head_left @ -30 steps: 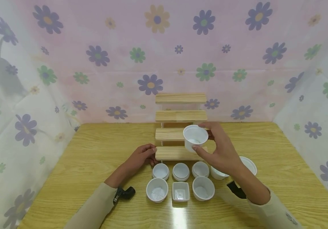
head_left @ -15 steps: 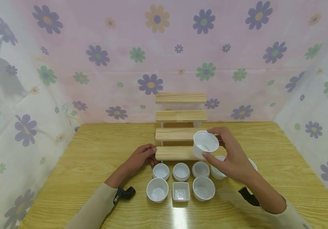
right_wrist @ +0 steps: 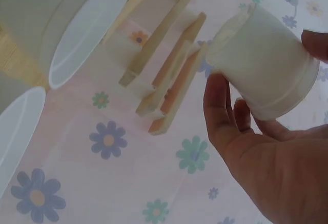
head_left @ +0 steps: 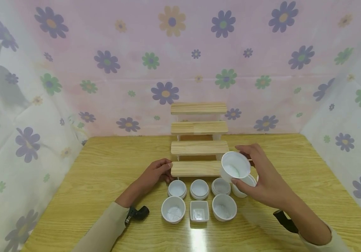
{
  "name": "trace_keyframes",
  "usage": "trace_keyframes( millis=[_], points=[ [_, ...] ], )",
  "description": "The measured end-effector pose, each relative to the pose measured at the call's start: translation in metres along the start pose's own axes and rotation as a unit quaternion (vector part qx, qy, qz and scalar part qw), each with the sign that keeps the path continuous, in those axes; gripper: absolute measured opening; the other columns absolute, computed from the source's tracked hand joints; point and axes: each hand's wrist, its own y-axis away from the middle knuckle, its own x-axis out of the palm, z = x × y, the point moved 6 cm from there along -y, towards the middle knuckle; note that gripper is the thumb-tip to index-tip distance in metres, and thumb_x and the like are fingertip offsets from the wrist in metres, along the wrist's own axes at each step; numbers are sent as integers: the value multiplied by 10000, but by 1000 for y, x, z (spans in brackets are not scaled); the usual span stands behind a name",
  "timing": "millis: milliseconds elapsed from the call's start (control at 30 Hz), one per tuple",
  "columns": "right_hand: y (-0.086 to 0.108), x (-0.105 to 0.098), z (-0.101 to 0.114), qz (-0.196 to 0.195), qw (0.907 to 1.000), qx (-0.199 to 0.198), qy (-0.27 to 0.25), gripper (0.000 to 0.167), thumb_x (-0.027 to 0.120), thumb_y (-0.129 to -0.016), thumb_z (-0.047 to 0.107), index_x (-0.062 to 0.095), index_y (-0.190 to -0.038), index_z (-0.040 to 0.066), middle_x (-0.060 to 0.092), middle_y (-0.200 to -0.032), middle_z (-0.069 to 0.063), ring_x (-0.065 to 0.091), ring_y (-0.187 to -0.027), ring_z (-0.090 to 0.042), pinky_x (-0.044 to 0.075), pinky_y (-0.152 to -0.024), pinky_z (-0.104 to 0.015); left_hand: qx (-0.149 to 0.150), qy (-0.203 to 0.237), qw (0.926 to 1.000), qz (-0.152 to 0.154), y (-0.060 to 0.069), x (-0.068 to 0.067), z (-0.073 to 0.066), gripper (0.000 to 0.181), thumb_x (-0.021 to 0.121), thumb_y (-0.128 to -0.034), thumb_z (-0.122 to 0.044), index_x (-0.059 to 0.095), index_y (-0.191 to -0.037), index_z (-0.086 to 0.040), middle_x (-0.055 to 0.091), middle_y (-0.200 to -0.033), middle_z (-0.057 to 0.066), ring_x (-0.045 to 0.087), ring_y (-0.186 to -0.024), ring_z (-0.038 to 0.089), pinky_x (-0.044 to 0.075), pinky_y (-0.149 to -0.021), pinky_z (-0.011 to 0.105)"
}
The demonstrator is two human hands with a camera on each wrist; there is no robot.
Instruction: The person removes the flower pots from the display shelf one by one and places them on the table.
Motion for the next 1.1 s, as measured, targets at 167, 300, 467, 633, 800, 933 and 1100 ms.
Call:
trace_keyframes(
  millis=[167, 300, 467, 633, 800, 933, 1100],
  points=[
    [6, -5, -1, 205, 9996, -89, 199, 915, 916, -824, 98, 430, -1592, 202, 470, -1394, 15, 507, -1154, -115, 484, -920, -213, -4, 65, 10000, -9, 0, 0, -1, 353, 502, -1142, -269, 588, -1263, 50, 662, -931, 99, 659, -827, 183, 575, -731, 272],
    [12, -10, -1, 273, 9991, -131, 298, 882, 919, -812, 97, 473, -1567, 186, 468, -1372, 26, 505, -1110, -117, 509, -861, -260, 3, 33, 10000, 8, 0, 1, -1, 361, 500, -1143, -272, 586, -1265, 57, 666, -924, 95, 655, -822, 181, 574, -728, 270],
    [19, -15, -2, 375, 9984, -91, 417, 816, 899, -815, 79, 500, -1521, 168, 472, -1365, 43, 513, -1089, -99, 517, -839, -265, 25, 53, 10000, 38, 0, 1, -2, 365, 501, -1143, -272, 585, -1268, 60, 668, -928, 93, 657, -827, 181, 575, -731, 272],
    [25, -18, -2, 565, 9973, -67, 456, 792, 881, -798, 32, 492, -1473, 174, 519, -1344, 78, 561, -1072, -85, 523, -847, -264, -2, 111, 9999, 41, 1, 1, -2, 363, 503, -1142, -275, 586, -1270, 55, 671, -932, 96, 658, -828, 180, 575, -729, 273],
    [31, -19, 2, 771, 9959, -148, 459, 818, 871, -766, -18, 473, -1456, 172, 569, -1295, 98, 601, -1059, -76, 531, -864, -255, -15, 124, 9999, 64, 1, 2, -2, 352, 507, -1140, -285, 596, -1260, 35, 674, -927, 92, 655, -818, 172, 572, -725, 271],
    [38, -19, 5, 927, 9932, -230, 669, 824, 871, -756, -5, 489, -1464, 172, 563, -1318, 101, 603, -1076, -75, 545, -871, -275, -4, 139, 9999, 82, 2, 3, -2, 360, 501, -1143, -280, 591, -1268, 45, 674, -930, 88, 653, -816, 173, 570, -724, 270],
    [46, -19, 7, 1068, 9901, -341, 848, 846, 913, -747, 46, 506, -1473, 198, 538, -1353, 108, 589, -1112, -82, 526, -899, -237, -6, 195, 9998, 65, 1, 3, -3, 356, 497, -1144, -263, 584, -1267, 59, 675, -934, 88, 657, -819, 176, 570, -720, 270]
  ],
)
